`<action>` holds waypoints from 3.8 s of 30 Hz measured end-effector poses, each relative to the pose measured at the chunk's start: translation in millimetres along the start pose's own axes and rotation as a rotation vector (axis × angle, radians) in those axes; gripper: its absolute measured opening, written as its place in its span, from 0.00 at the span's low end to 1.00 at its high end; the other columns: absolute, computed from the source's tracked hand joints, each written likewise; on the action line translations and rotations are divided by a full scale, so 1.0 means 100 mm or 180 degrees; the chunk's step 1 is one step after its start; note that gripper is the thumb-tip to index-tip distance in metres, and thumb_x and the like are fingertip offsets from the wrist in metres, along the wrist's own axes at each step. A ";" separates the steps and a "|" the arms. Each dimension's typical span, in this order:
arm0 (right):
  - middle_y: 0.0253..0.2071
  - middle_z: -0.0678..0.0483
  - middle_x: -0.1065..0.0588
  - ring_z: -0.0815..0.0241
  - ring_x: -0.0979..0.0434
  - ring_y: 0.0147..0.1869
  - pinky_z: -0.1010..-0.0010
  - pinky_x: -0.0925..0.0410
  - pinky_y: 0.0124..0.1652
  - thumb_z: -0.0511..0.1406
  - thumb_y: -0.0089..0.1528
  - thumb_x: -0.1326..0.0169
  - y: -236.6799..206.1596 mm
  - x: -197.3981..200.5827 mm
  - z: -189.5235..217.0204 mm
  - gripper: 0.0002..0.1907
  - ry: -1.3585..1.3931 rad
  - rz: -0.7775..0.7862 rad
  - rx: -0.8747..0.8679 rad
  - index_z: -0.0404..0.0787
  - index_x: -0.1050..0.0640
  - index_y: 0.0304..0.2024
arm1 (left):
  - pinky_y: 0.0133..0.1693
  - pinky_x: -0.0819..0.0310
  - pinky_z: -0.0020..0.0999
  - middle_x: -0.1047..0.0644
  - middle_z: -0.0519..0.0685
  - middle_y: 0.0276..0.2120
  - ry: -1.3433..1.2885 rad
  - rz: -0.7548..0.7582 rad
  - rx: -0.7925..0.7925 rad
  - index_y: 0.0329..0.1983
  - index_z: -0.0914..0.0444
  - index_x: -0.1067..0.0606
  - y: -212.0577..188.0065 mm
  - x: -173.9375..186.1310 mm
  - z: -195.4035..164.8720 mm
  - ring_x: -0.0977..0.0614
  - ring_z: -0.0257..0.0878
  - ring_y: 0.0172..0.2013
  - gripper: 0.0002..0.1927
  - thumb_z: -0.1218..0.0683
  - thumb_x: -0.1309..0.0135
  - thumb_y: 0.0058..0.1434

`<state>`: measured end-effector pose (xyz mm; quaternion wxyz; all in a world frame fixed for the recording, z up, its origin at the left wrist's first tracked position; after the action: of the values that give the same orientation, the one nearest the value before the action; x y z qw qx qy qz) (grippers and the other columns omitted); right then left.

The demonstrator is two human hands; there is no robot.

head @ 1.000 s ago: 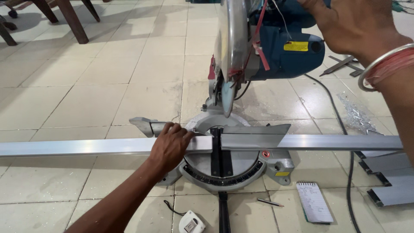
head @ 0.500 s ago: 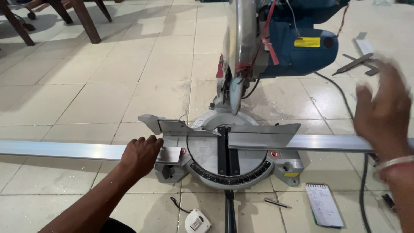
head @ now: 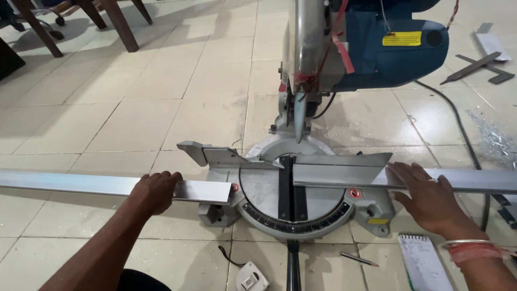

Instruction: The person measures a long aluminum profile with a tape measure against the miter saw fence, marks it with a pencil, and positions it under the saw blade. They lower the miter saw to cut the profile, then reposition the remaining length and repeat measuring and marking for another cut.

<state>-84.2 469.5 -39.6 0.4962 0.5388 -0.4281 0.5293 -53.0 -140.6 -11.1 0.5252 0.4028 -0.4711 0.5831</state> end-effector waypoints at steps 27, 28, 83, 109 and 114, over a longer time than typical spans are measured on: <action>0.67 0.60 0.32 0.52 0.30 0.67 0.46 0.37 0.60 0.40 0.62 0.48 -0.16 0.15 0.04 0.30 0.0198 -0.0347 0.0187 0.59 0.34 0.67 | 0.61 0.33 0.69 0.31 0.49 0.63 0.0187 0.0605 0.0454 0.64 0.59 0.40 -0.14 -0.29 0.11 0.30 0.47 0.66 0.22 0.58 0.52 0.68; 0.66 0.59 0.32 0.52 0.29 0.67 0.46 0.36 0.60 0.40 0.61 0.48 -0.18 0.15 0.06 0.30 0.0234 -0.0406 0.0225 0.58 0.33 0.67 | 0.61 0.34 0.69 0.33 0.50 0.64 0.0141 0.0557 0.0516 0.65 0.59 0.41 -0.15 -0.29 0.12 0.31 0.48 0.66 0.22 0.59 0.52 0.68; 0.64 0.61 0.29 0.57 0.33 0.66 0.58 0.45 0.66 0.47 0.57 0.41 -1.40 0.72 1.91 0.32 0.0546 0.0487 0.0743 0.59 0.28 0.65 | 0.51 0.21 0.45 0.20 0.59 0.43 -0.0724 0.1476 -0.0923 0.41 0.64 0.21 -1.46 0.09 -1.20 0.17 0.54 0.48 0.31 0.34 0.33 0.52; 0.62 0.56 0.26 0.52 0.31 0.65 0.57 0.40 0.62 0.46 0.56 0.38 -1.38 0.70 1.69 0.32 0.0883 0.0073 0.0808 0.52 0.26 0.63 | 0.49 0.27 0.44 0.22 0.56 0.50 -0.2134 0.1694 -0.2189 0.66 0.54 0.30 -1.70 0.71 -1.88 0.21 0.49 0.49 0.33 0.38 0.45 0.60; 0.61 0.57 0.27 0.53 0.29 0.63 0.61 0.37 0.61 0.44 0.56 0.37 -1.35 0.80 1.82 0.33 0.1004 0.0497 0.0498 0.54 0.28 0.65 | 0.43 0.28 0.38 0.21 0.55 0.45 -0.3500 0.1558 -0.1544 0.60 0.59 0.27 -1.38 1.14 -1.82 0.20 0.44 0.44 0.35 0.32 0.50 0.58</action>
<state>81.5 313.5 38.6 0.4712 0.4512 -0.3431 0.6758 74.0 63.4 73.8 0.1354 0.3936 -0.8677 0.2717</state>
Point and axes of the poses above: each hand's wrist, its own y-axis towards the middle knuckle, its own x-axis out of the back of the hand, z = x × y, the point moved 1 cm from there along y, towards the middle knuckle
